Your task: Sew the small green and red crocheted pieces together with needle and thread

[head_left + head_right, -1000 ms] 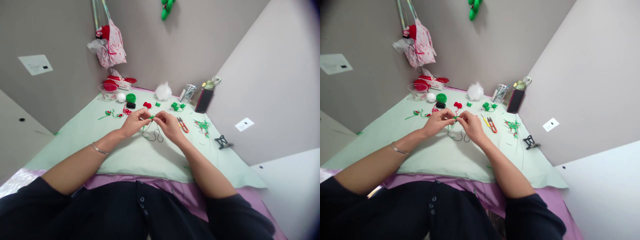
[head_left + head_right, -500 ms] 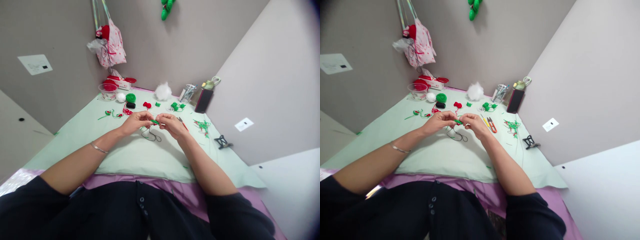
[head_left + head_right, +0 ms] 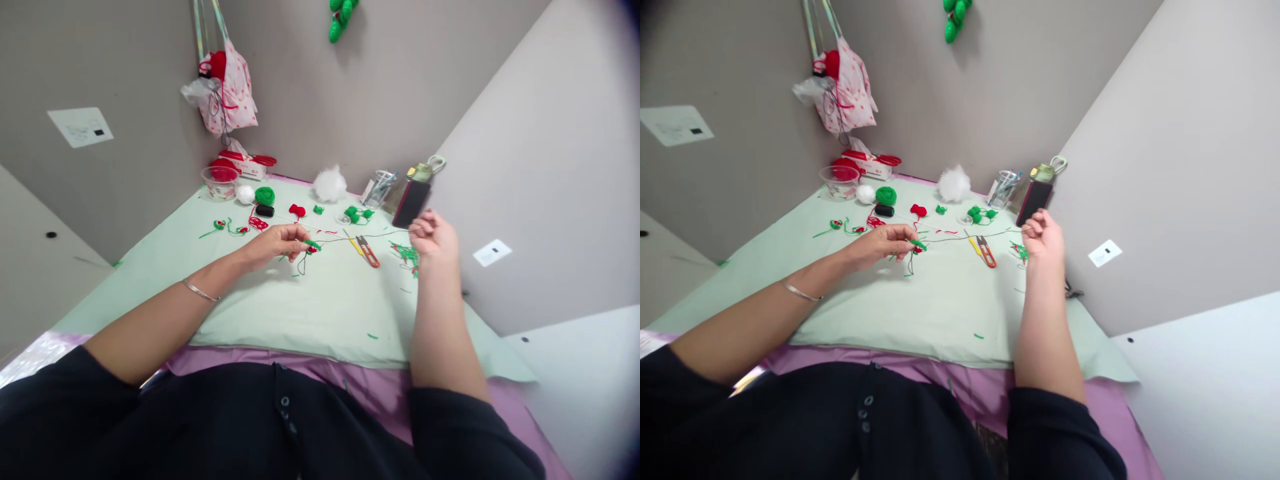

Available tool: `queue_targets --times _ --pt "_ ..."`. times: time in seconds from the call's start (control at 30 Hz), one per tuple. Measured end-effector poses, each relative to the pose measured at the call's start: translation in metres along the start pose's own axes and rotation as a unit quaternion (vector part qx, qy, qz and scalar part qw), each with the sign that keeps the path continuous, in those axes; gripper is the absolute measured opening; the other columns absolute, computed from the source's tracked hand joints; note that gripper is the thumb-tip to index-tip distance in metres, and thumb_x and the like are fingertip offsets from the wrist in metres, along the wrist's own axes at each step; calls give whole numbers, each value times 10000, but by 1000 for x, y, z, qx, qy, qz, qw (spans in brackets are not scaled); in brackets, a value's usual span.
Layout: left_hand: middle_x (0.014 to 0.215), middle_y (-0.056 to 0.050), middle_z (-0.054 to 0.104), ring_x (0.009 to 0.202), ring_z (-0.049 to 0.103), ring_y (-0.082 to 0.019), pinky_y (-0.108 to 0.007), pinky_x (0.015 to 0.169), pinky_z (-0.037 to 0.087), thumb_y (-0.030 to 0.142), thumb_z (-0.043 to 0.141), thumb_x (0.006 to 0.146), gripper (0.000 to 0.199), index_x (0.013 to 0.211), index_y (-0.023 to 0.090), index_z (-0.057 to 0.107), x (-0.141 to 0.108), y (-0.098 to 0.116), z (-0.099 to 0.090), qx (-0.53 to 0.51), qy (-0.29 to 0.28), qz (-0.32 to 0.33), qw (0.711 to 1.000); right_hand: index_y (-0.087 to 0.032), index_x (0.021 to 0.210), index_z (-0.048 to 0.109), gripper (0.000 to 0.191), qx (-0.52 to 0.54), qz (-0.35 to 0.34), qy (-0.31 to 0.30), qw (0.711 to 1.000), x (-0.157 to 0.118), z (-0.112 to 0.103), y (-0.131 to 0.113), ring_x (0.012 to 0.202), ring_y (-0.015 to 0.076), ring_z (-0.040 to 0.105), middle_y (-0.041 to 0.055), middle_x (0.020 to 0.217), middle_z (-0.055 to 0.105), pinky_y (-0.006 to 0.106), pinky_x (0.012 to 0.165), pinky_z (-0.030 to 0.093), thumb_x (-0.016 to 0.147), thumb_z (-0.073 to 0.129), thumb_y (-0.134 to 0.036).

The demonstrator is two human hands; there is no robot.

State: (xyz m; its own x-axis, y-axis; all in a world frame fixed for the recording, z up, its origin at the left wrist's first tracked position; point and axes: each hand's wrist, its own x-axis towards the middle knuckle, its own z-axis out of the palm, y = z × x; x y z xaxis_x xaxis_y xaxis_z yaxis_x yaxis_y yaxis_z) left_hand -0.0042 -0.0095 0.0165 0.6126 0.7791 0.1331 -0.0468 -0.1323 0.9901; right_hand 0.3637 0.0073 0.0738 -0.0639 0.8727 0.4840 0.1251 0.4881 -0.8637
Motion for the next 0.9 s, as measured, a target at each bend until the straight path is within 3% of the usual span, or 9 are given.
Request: queue_targets --times 0.1,0.17,0.3,0.4,0.5,0.6,0.7,0.77,0.9 --pt "623 21 589 548 496 -112 -271 574 361 349 774 778 208 880 191 685 0 -1 0 -7 5 -4 1000 -216 725 515 373 35 55 1 998 -6 50 4 424 13 187 -102 544 338 305 441 91 799 731 -510" --pt "603 20 584 544 491 -113 -271 574 367 353 775 778 212 877 185 692 0 0 0 -5 7 -11 1000 -165 891 650 310 42 102 -36 993 -13 88 4 450 33 250 -81 571 429 282 450 123 768 781 -418" --pt "623 11 595 560 495 -115 -266 570 365 363 766 786 218 896 180 722 0 1 1 2 11 -12 1000 -147 1002 717 343 51 209 -211 953 -31 139 -4 483 60 259 -102 527 355 249 470 151 776 779 -396" --pt "645 7 603 569 498 -114 -266 576 373 369 766 786 220 895 182 731 0 -1 0 8 4 -9 1000 -148 879 696 304 71 235 -261 934 -36 144 -5 480 55 231 -106 512 331 242 471 133 762 794 -411" --pt "629 10 593 576 504 -117 -263 580 378 370 771 787 225 900 182 725 1 -1 0 4 -1 -12 1000 -146 788 658 312 74 255 -248 932 -33 136 -3 485 46 228 -97 523 351 234 470 129 745 811 -415" --pt "611 18 577 575 493 -112 -257 581 374 363 769 793 221 899 175 718 1 -1 0 0 0 -10 1000 -141 861 678 311 73 251 -225 939 -31 130 -2 487 46 213 -100 534 335 231 472 128 783 786 -422" --pt "641 20 587 576 486 -101 -248 576 362 362 773 791 238 910 165 712 1 -2 -1 -1 1 -5 1000 -146 1034 702 357 70 246 -259 931 -33 132 -3 488 55 224 -103 543 325 231 467 137 796 778 -401" --pt "678 16 603 588 495 -96 -241 575 355 368 775 789 257 923 160 708 2 -3 -1 -1 -2 -5 1000 -149 1010 712 348 61 243 -282 926 -34 136 -3 490 58 247 -92 544 363 231 463 146 769 794 -386" --pt "695 14 613 591 498 -92 -239 579 357 356 775 778 256 922 158 701 2 -3 -2 -7 2 -9 1000 -151 850 695 287 47 247 -222 942 -31 133 3 484 54 246 -78 544 388 233 464 133 721 792 -389"
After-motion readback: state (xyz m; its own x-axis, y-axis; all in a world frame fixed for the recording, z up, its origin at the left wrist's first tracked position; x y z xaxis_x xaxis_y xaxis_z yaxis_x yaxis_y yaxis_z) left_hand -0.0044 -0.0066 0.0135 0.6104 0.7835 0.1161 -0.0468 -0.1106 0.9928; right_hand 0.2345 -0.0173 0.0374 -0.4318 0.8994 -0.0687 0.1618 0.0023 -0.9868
